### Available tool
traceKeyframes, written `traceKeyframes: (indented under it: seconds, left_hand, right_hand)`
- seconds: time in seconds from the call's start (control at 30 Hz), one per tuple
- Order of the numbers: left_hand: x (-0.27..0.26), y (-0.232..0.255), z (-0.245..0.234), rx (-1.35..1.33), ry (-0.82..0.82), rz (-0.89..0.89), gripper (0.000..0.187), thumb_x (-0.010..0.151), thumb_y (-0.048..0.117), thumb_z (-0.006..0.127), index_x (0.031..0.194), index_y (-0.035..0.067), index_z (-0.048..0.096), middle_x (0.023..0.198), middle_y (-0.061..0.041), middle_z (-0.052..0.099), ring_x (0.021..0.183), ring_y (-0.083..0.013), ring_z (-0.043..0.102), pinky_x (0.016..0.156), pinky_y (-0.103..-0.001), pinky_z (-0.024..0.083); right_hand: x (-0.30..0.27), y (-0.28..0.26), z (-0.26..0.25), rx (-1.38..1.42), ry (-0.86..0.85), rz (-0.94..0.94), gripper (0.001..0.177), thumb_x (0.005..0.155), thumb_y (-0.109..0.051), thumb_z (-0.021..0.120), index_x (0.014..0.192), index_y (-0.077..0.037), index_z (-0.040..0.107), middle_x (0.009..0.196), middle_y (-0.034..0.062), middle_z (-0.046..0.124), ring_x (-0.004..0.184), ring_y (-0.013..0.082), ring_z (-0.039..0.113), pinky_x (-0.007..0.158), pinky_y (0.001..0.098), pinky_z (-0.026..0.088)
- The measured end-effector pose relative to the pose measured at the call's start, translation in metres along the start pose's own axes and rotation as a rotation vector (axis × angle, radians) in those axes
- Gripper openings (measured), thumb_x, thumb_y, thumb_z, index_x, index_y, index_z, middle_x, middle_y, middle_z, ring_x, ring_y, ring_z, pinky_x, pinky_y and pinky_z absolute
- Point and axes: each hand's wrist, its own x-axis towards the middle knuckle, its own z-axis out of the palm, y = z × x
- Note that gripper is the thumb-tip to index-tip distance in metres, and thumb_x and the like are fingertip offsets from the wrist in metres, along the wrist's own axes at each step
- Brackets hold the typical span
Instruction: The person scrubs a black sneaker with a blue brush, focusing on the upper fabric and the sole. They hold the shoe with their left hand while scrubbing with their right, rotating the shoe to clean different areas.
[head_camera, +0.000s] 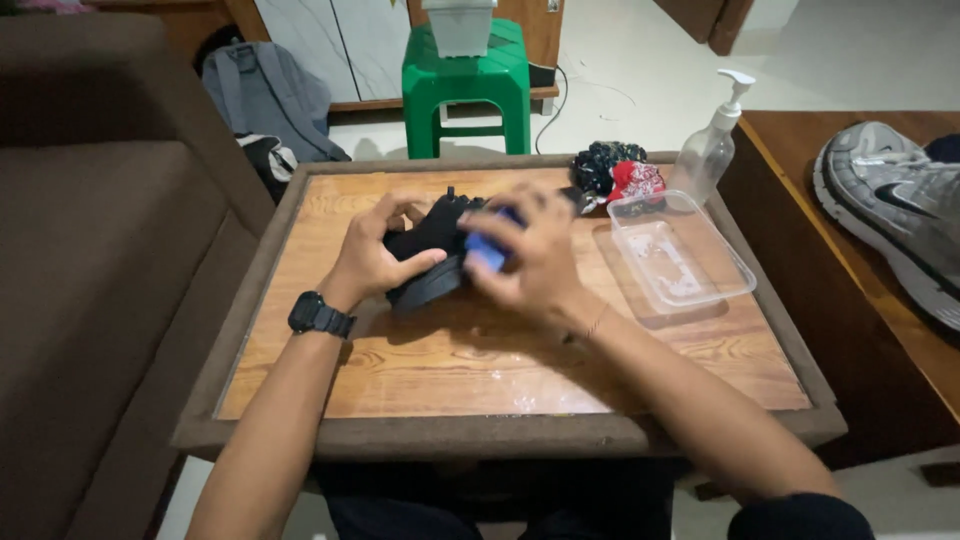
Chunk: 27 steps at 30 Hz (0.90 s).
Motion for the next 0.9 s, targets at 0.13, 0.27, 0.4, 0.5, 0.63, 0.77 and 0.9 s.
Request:
traceKeyframes:
  seconds: [0.13, 0.27, 0.4, 0.5, 0.63, 0.77, 0.9]
  left_hand:
    - [0.001, -0.002, -0.003, -0.029, -0.042, -0.008, 0.062, 0.072, 0.039, 0.089, 0.126, 0.025, 0.063, 0.074, 0.004, 0.066, 0.053, -0.0168, 0.056, 0.054, -0.027, 0.05]
    - [0.0, -0.009, -0.004, -0.066, -0.04, -0.021, 0.066, 0.072, 0.037, 0.09, 0.13, 0.024, 0.061, 0.081, 0.001, 0.067, 0.054, -0.0157, 0.056, 0.053, -0.026, 0.047]
    - [-0.002, -0.009, -0.005, -0.034, -0.048, -0.013, 0.06, 0.075, 0.034, 0.088, 0.128, 0.022, 0.063, 0.081, 0.001, 0.07, 0.056, -0.0196, 0.062, 0.059, -0.025, 0.051]
    - [-0.001, 0.003, -0.007, -0.011, -0.051, -0.008, 0.056, 0.076, 0.037, 0.087, 0.125, 0.023, 0.065, 0.079, 0.001, 0.072, 0.061, -0.022, 0.066, 0.063, -0.029, 0.055]
    - [-0.003, 0.007, -0.008, -0.004, -0.036, -0.006, 0.053, 0.076, 0.039, 0.087, 0.124, 0.024, 0.067, 0.078, 0.001, 0.072, 0.066, -0.0235, 0.068, 0.067, -0.03, 0.056]
    - [0.0, 0.018, -0.011, -0.018, -0.009, 0.005, 0.047, 0.078, 0.035, 0.087, 0.12, 0.024, 0.069, 0.079, -0.002, 0.074, 0.073, -0.0236, 0.072, 0.07, -0.032, 0.055]
    - [-0.006, 0.012, -0.01, -0.053, -0.009, 0.016, 0.045, 0.076, 0.032, 0.088, 0.117, 0.023, 0.07, 0.085, -0.005, 0.078, 0.084, -0.0288, 0.076, 0.077, -0.037, 0.058]
  right_hand:
    - [-0.002, -0.003, 0.006, 0.031, -0.068, -0.116, 0.042, 0.082, -0.057, 0.067, 0.118, -0.034, 0.071, 0.124, 0.003, 0.059, 0.126, 0.0334, 0.051, 0.106, 0.0474, 0.032]
    - [-0.003, 0.039, 0.007, -0.038, 0.07, 0.011, 0.05, 0.081, -0.059, 0.071, 0.123, -0.031, 0.07, 0.124, 0.0112, 0.056, 0.122, 0.04, 0.052, 0.102, 0.0492, 0.039]
    - [-0.011, 0.044, -0.001, -0.084, -0.003, 0.073, 0.057, 0.083, -0.059, 0.07, 0.128, -0.024, 0.066, 0.13, 0.0166, 0.051, 0.128, 0.0493, 0.044, 0.103, 0.0549, 0.037]
    - [-0.001, 0.011, -0.023, -0.075, -0.161, -0.102, 0.068, 0.082, -0.068, 0.063, 0.139, -0.031, 0.06, 0.138, 0.0193, 0.048, 0.132, 0.0539, 0.04, 0.109, 0.0622, 0.033]
    - [0.003, 0.02, -0.017, -0.062, -0.187, -0.13, 0.059, 0.091, -0.059, 0.06, 0.143, -0.032, 0.057, 0.144, 0.0184, 0.048, 0.137, 0.054, 0.038, 0.114, 0.0639, 0.029]
    - [-0.008, 0.069, -0.001, 0.019, 0.019, 0.166, 0.07, 0.084, -0.055, 0.075, 0.137, -0.015, 0.054, 0.133, 0.0199, 0.05, 0.129, 0.0471, 0.048, 0.11, 0.058, 0.035]
    - [-0.014, 0.058, -0.017, 0.157, -0.035, 0.092, 0.069, 0.071, -0.055, 0.089, 0.118, -0.012, 0.062, 0.128, 0.0146, 0.052, 0.13, 0.0441, 0.05, 0.112, 0.0541, 0.036]
